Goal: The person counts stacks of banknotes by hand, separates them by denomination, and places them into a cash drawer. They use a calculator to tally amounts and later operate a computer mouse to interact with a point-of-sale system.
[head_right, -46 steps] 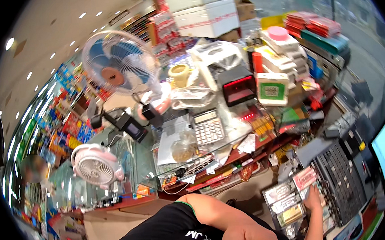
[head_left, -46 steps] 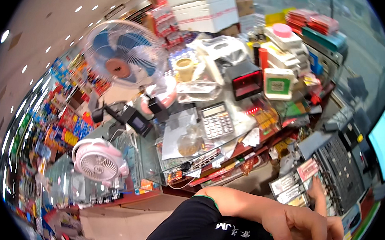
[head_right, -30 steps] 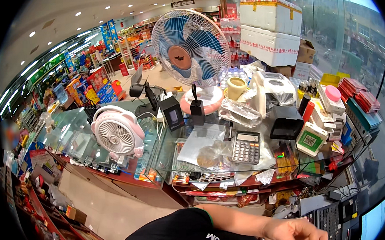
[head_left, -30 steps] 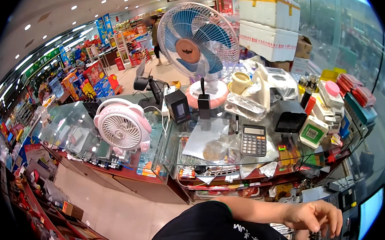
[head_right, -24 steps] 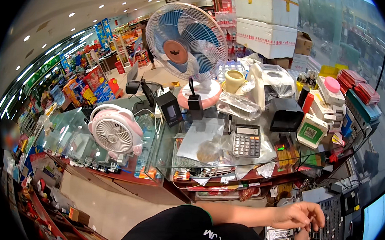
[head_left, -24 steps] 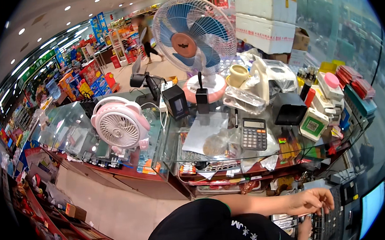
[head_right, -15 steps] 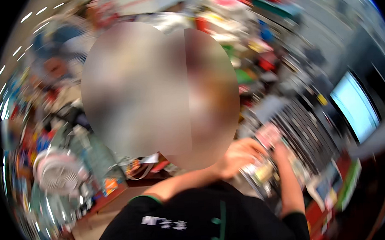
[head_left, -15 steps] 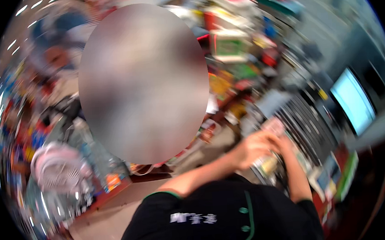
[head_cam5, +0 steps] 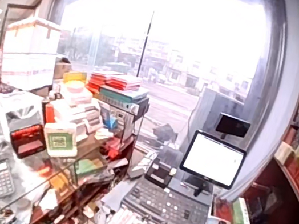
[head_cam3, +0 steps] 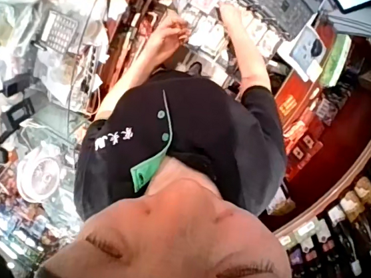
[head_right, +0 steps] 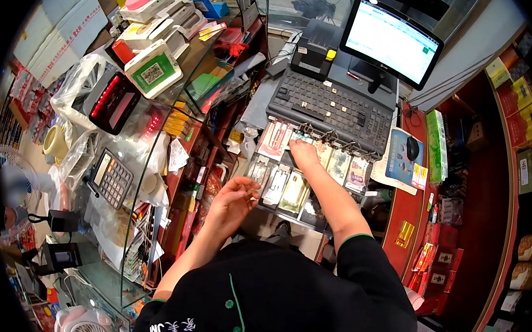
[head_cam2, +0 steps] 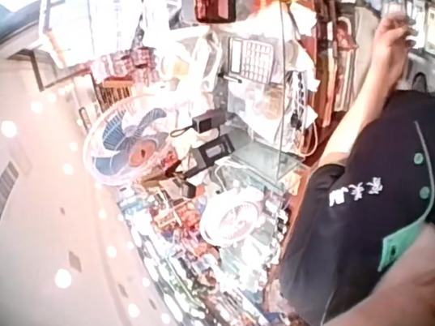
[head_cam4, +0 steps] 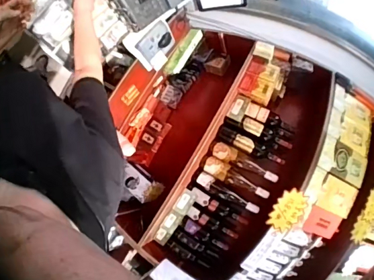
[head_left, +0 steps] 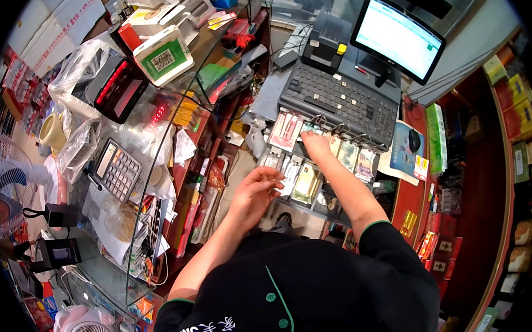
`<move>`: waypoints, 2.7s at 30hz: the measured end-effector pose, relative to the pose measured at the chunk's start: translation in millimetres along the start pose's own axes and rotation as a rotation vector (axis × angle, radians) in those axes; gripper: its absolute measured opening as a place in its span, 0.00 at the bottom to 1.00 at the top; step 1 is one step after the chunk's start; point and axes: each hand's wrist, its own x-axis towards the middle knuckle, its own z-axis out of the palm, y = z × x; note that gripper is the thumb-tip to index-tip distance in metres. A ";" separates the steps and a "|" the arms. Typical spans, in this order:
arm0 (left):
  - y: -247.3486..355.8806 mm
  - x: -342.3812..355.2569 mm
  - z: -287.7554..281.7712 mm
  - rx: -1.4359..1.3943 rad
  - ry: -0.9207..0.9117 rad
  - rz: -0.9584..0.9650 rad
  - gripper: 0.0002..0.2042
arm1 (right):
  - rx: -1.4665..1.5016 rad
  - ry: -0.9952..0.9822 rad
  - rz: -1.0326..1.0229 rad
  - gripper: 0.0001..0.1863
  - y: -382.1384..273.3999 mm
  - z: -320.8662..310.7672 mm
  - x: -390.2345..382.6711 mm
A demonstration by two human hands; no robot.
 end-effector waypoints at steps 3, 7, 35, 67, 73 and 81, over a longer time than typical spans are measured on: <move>-2.7 2.4 -8.9 -0.004 0.042 -0.048 0.10 | 0.175 0.077 0.134 0.06 4.7 -0.4 -3.2; -10.1 7.0 -27.8 -0.034 0.067 -0.098 0.12 | 0.656 0.418 0.460 0.11 -10.8 -34.1 -24.7; -14.0 63.4 -19.2 0.203 0.336 -0.026 0.17 | 1.003 0.236 0.188 0.09 -114.0 -122.3 -69.8; 29.2 -16.9 -72.5 0.346 0.324 -0.074 0.14 | 0.079 -0.041 0.782 0.15 -30.0 20.8 23.3; 73.6 -62.5 -84.8 0.432 0.247 0.004 0.13 | -0.351 -0.456 0.479 0.30 -18.0 -10.2 30.4; 210.2 -199.2 -99.6 0.578 0.589 0.776 0.09 | 0.132 -0.046 0.385 0.16 -87.9 -100.7 39.0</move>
